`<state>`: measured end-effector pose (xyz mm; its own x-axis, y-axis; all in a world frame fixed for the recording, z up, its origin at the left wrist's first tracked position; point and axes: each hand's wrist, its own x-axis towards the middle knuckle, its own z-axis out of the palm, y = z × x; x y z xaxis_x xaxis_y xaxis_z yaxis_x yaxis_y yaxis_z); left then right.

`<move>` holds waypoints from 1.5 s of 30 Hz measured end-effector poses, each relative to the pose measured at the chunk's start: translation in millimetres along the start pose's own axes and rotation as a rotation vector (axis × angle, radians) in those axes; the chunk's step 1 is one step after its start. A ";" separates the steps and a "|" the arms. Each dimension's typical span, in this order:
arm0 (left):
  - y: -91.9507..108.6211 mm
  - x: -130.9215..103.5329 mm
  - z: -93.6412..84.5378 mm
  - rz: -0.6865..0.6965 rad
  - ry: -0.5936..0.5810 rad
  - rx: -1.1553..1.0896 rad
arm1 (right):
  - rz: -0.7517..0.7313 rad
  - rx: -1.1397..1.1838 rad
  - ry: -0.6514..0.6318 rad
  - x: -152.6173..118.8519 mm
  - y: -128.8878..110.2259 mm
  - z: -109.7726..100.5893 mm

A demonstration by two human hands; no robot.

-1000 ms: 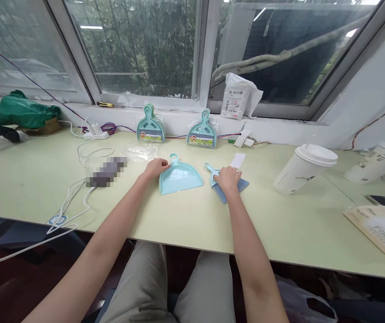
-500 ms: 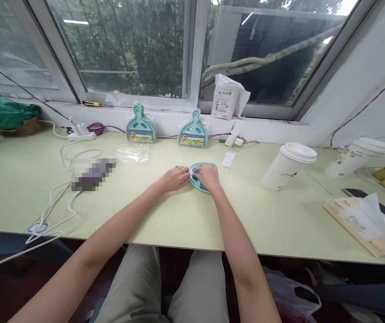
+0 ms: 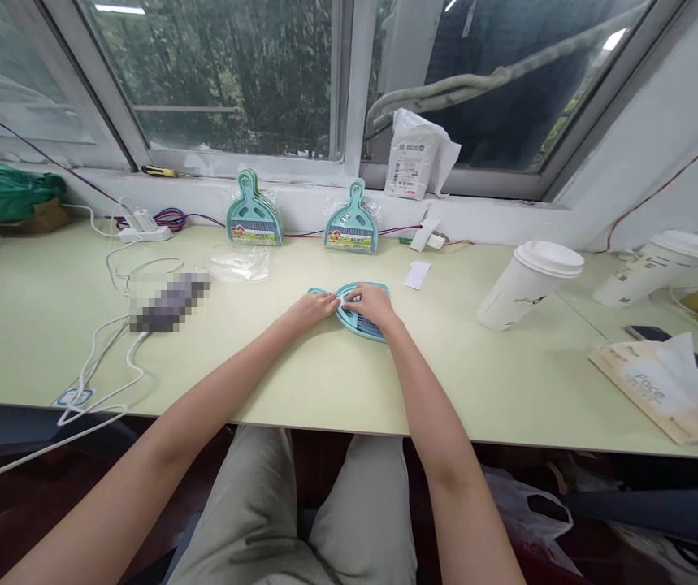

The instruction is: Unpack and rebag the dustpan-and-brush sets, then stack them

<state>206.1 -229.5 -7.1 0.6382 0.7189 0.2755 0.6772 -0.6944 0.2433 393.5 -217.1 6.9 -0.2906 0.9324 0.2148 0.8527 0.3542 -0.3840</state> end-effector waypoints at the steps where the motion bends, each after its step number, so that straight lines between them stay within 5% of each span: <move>1: 0.5 -0.6 -1.2 0.005 0.022 -0.030 | 0.029 0.004 0.001 -1.3 -0.3 -1.2; 6: 5.2 4.8 -9.7 -0.266 0.440 -0.427 | 0.262 0.128 0.253 -2.1 -9.6 0.0; 8: 8.7 10.3 -8.8 -0.392 0.392 -0.753 | 0.306 0.226 0.412 3.4 -11.6 4.0; 11: 11.7 16.4 -0.3 -0.456 0.138 -1.129 | 0.254 0.350 0.454 12.3 0.0 7.5; 15: 1.8 17.1 10.0 -0.615 0.227 -1.250 | 0.370 0.166 0.557 10.1 51.0 -0.9; 17: -10.0 15.7 9.4 -0.667 0.266 -1.271 | 0.470 -0.041 0.514 4.0 81.0 -7.0; 21: -35.8 13.1 1.5 -0.730 0.333 -1.275 | 0.446 -0.160 0.121 -2.0 112.7 -8.1; 28: -58.6 8.4 -6.0 -0.793 0.472 -1.255 | 0.270 -0.178 0.208 -1.7 92.8 1.0; 34: -67.8 4.7 -5.6 -0.776 0.545 -1.189 | 0.190 -0.079 0.124 -5.4 82.8 1.4; 42: -65.7 4.6 -6.2 -0.778 0.498 -1.262 | 0.289 0.708 0.499 5.7 48.1 -6.6; 45: -62.1 4.3 -7.1 -0.754 0.476 -1.287 | 0.268 0.987 0.454 8.2 23.7 -11.5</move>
<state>164.3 -183.5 -14.4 -0.0288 0.9968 -0.0747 -0.1402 0.0700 0.9876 416.3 -201.8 9.9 0.2081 0.9461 0.2483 0.0870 0.2349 -0.9681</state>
